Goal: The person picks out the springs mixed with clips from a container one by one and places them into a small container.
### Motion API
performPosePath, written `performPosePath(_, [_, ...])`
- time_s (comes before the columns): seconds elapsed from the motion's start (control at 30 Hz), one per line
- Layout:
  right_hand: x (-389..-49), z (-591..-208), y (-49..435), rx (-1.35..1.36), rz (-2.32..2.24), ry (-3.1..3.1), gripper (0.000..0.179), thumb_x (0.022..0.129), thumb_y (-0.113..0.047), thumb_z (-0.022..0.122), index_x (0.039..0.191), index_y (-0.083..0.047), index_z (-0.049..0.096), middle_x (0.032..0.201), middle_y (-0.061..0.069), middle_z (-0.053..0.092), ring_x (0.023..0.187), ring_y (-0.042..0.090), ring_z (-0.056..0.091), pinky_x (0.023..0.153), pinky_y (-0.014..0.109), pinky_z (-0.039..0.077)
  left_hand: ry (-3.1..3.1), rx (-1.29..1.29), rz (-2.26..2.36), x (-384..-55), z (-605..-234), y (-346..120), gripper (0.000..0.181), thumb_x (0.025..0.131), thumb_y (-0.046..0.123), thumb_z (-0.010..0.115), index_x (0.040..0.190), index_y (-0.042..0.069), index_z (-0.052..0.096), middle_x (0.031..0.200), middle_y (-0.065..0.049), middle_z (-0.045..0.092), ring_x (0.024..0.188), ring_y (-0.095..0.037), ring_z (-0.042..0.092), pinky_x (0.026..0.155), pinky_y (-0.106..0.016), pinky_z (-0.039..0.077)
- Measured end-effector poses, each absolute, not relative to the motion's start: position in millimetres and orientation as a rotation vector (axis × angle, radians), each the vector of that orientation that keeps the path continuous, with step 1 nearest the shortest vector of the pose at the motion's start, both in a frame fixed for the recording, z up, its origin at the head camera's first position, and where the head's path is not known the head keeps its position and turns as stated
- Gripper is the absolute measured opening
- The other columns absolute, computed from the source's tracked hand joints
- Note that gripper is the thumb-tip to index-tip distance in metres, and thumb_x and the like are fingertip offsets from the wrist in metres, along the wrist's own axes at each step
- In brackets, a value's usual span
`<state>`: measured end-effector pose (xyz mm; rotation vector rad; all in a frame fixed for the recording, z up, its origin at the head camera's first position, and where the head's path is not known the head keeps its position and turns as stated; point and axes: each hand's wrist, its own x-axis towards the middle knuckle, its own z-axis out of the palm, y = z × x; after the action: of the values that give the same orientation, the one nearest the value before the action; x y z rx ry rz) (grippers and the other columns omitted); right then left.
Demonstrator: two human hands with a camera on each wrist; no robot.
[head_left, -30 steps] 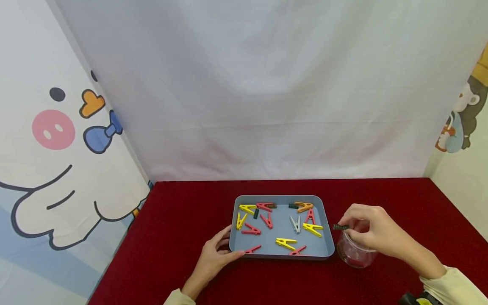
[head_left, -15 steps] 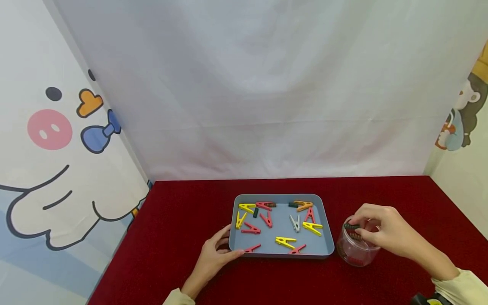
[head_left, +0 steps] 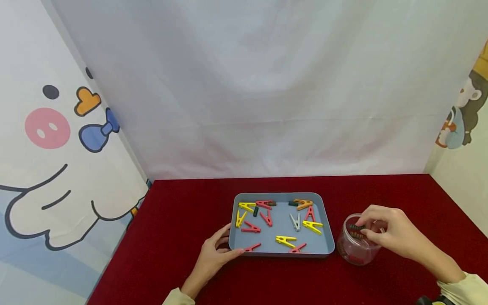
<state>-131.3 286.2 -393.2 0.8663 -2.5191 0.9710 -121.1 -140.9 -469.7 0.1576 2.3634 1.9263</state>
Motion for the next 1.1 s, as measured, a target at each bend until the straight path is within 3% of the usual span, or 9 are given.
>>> performPosePath(0.53, [-132, -392, 287, 0.864, 0.921, -2.481, 0.045, 0.064, 0.012, 0.078, 0.083, -0.027, 0.066, 0.082, -0.008, 0.063, 0.066, 0.002, 0.052, 0.053, 0.018, 0.046, 2.358, 0.173, 1.933, -121, -470, -141, 0.075, 0.077, 0.013, 0.080, 0.141, 0.002, 0.042, 0.129, -0.023, 0.051, 0.113, -0.036, 0.052, 0.079, -0.027, 0.051])
performPosePath(0.93, [-134, -390, 274, 0.873, 0.944, -2.481, 0.035, 0.067, 0.007, 0.080, 0.087, -0.018, 0.067, 0.083, -0.006, 0.063, 0.069, 0.003, 0.056, 0.055, 0.019, 0.048, 2.378, 0.148, 1.909, -129, -490, -144, 0.077, 0.076, 0.016, 0.081, 0.142, 0.008, 0.042, 0.130, -0.019, 0.051, 0.113, -0.032, 0.052, 0.079, -0.027, 0.051])
performPosePath(1.1, [-138, -390, 267, 0.867, 0.935, -2.500, 0.036, 0.068, 0.006, 0.079, 0.089, -0.020, 0.066, 0.084, -0.006, 0.063, 0.070, 0.003, 0.056, 0.054, 0.022, 0.050, 2.360, 0.162, 1.920, -126, -480, -143, 0.077, 0.076, 0.015, 0.081, 0.142, 0.005, 0.042, 0.130, -0.021, 0.051, 0.114, -0.035, 0.052, 0.079, -0.027, 0.051])
